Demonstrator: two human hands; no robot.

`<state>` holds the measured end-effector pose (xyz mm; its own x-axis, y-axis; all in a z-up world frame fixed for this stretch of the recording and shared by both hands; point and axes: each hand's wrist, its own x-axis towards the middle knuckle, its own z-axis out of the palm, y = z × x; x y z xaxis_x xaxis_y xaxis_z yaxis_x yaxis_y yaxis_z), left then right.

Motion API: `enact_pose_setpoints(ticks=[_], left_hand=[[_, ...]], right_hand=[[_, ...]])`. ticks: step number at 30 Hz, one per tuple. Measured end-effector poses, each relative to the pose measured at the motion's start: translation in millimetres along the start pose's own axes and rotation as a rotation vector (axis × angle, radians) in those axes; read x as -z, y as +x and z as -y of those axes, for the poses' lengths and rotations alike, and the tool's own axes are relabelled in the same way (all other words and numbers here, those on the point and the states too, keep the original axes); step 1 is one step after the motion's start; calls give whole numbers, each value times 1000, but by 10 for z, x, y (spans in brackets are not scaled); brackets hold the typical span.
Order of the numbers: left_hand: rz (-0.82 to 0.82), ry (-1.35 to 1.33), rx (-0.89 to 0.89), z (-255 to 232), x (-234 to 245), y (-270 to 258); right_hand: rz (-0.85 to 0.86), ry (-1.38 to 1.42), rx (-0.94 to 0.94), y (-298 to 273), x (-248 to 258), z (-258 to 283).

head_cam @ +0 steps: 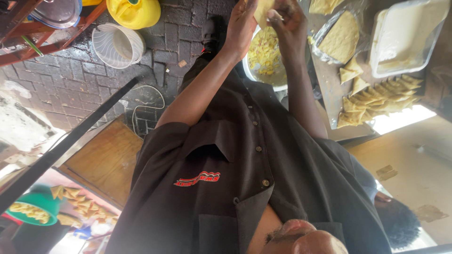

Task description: The person fills triangular pastry wrappers with a yellow filling from a metal bowl using a spoon. The person folds and seals each wrapper into a triangular shape and places the finished samosas on a tray.

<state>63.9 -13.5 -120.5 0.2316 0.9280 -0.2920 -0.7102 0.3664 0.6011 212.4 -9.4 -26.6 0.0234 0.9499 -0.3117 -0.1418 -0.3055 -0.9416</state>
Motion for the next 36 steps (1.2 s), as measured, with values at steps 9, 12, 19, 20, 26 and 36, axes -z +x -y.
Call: enact_pose_setpoints(ticks=[9,12,19,20,26,36], left_hand=[[201,926,-205,-757,-103,-288],[323,938,-100,-942,-87,-319],[88,895,-186,-696,-127,-360],[72,907,-244,-718,-139,-369],[-126,804,-296,-1142,-286,-549],[-188,870,-228,-1335,-411,-787]], right_hand=[[116,236,4,26,71,60],[52,-558,-22,51,-51,335],[361,-491,541,-220,43,441],[222,-288,437,-169,251,242],[142,-1178,107,-126,1431,-1668],[-75,-1453,31,-350,1493,-2791]])
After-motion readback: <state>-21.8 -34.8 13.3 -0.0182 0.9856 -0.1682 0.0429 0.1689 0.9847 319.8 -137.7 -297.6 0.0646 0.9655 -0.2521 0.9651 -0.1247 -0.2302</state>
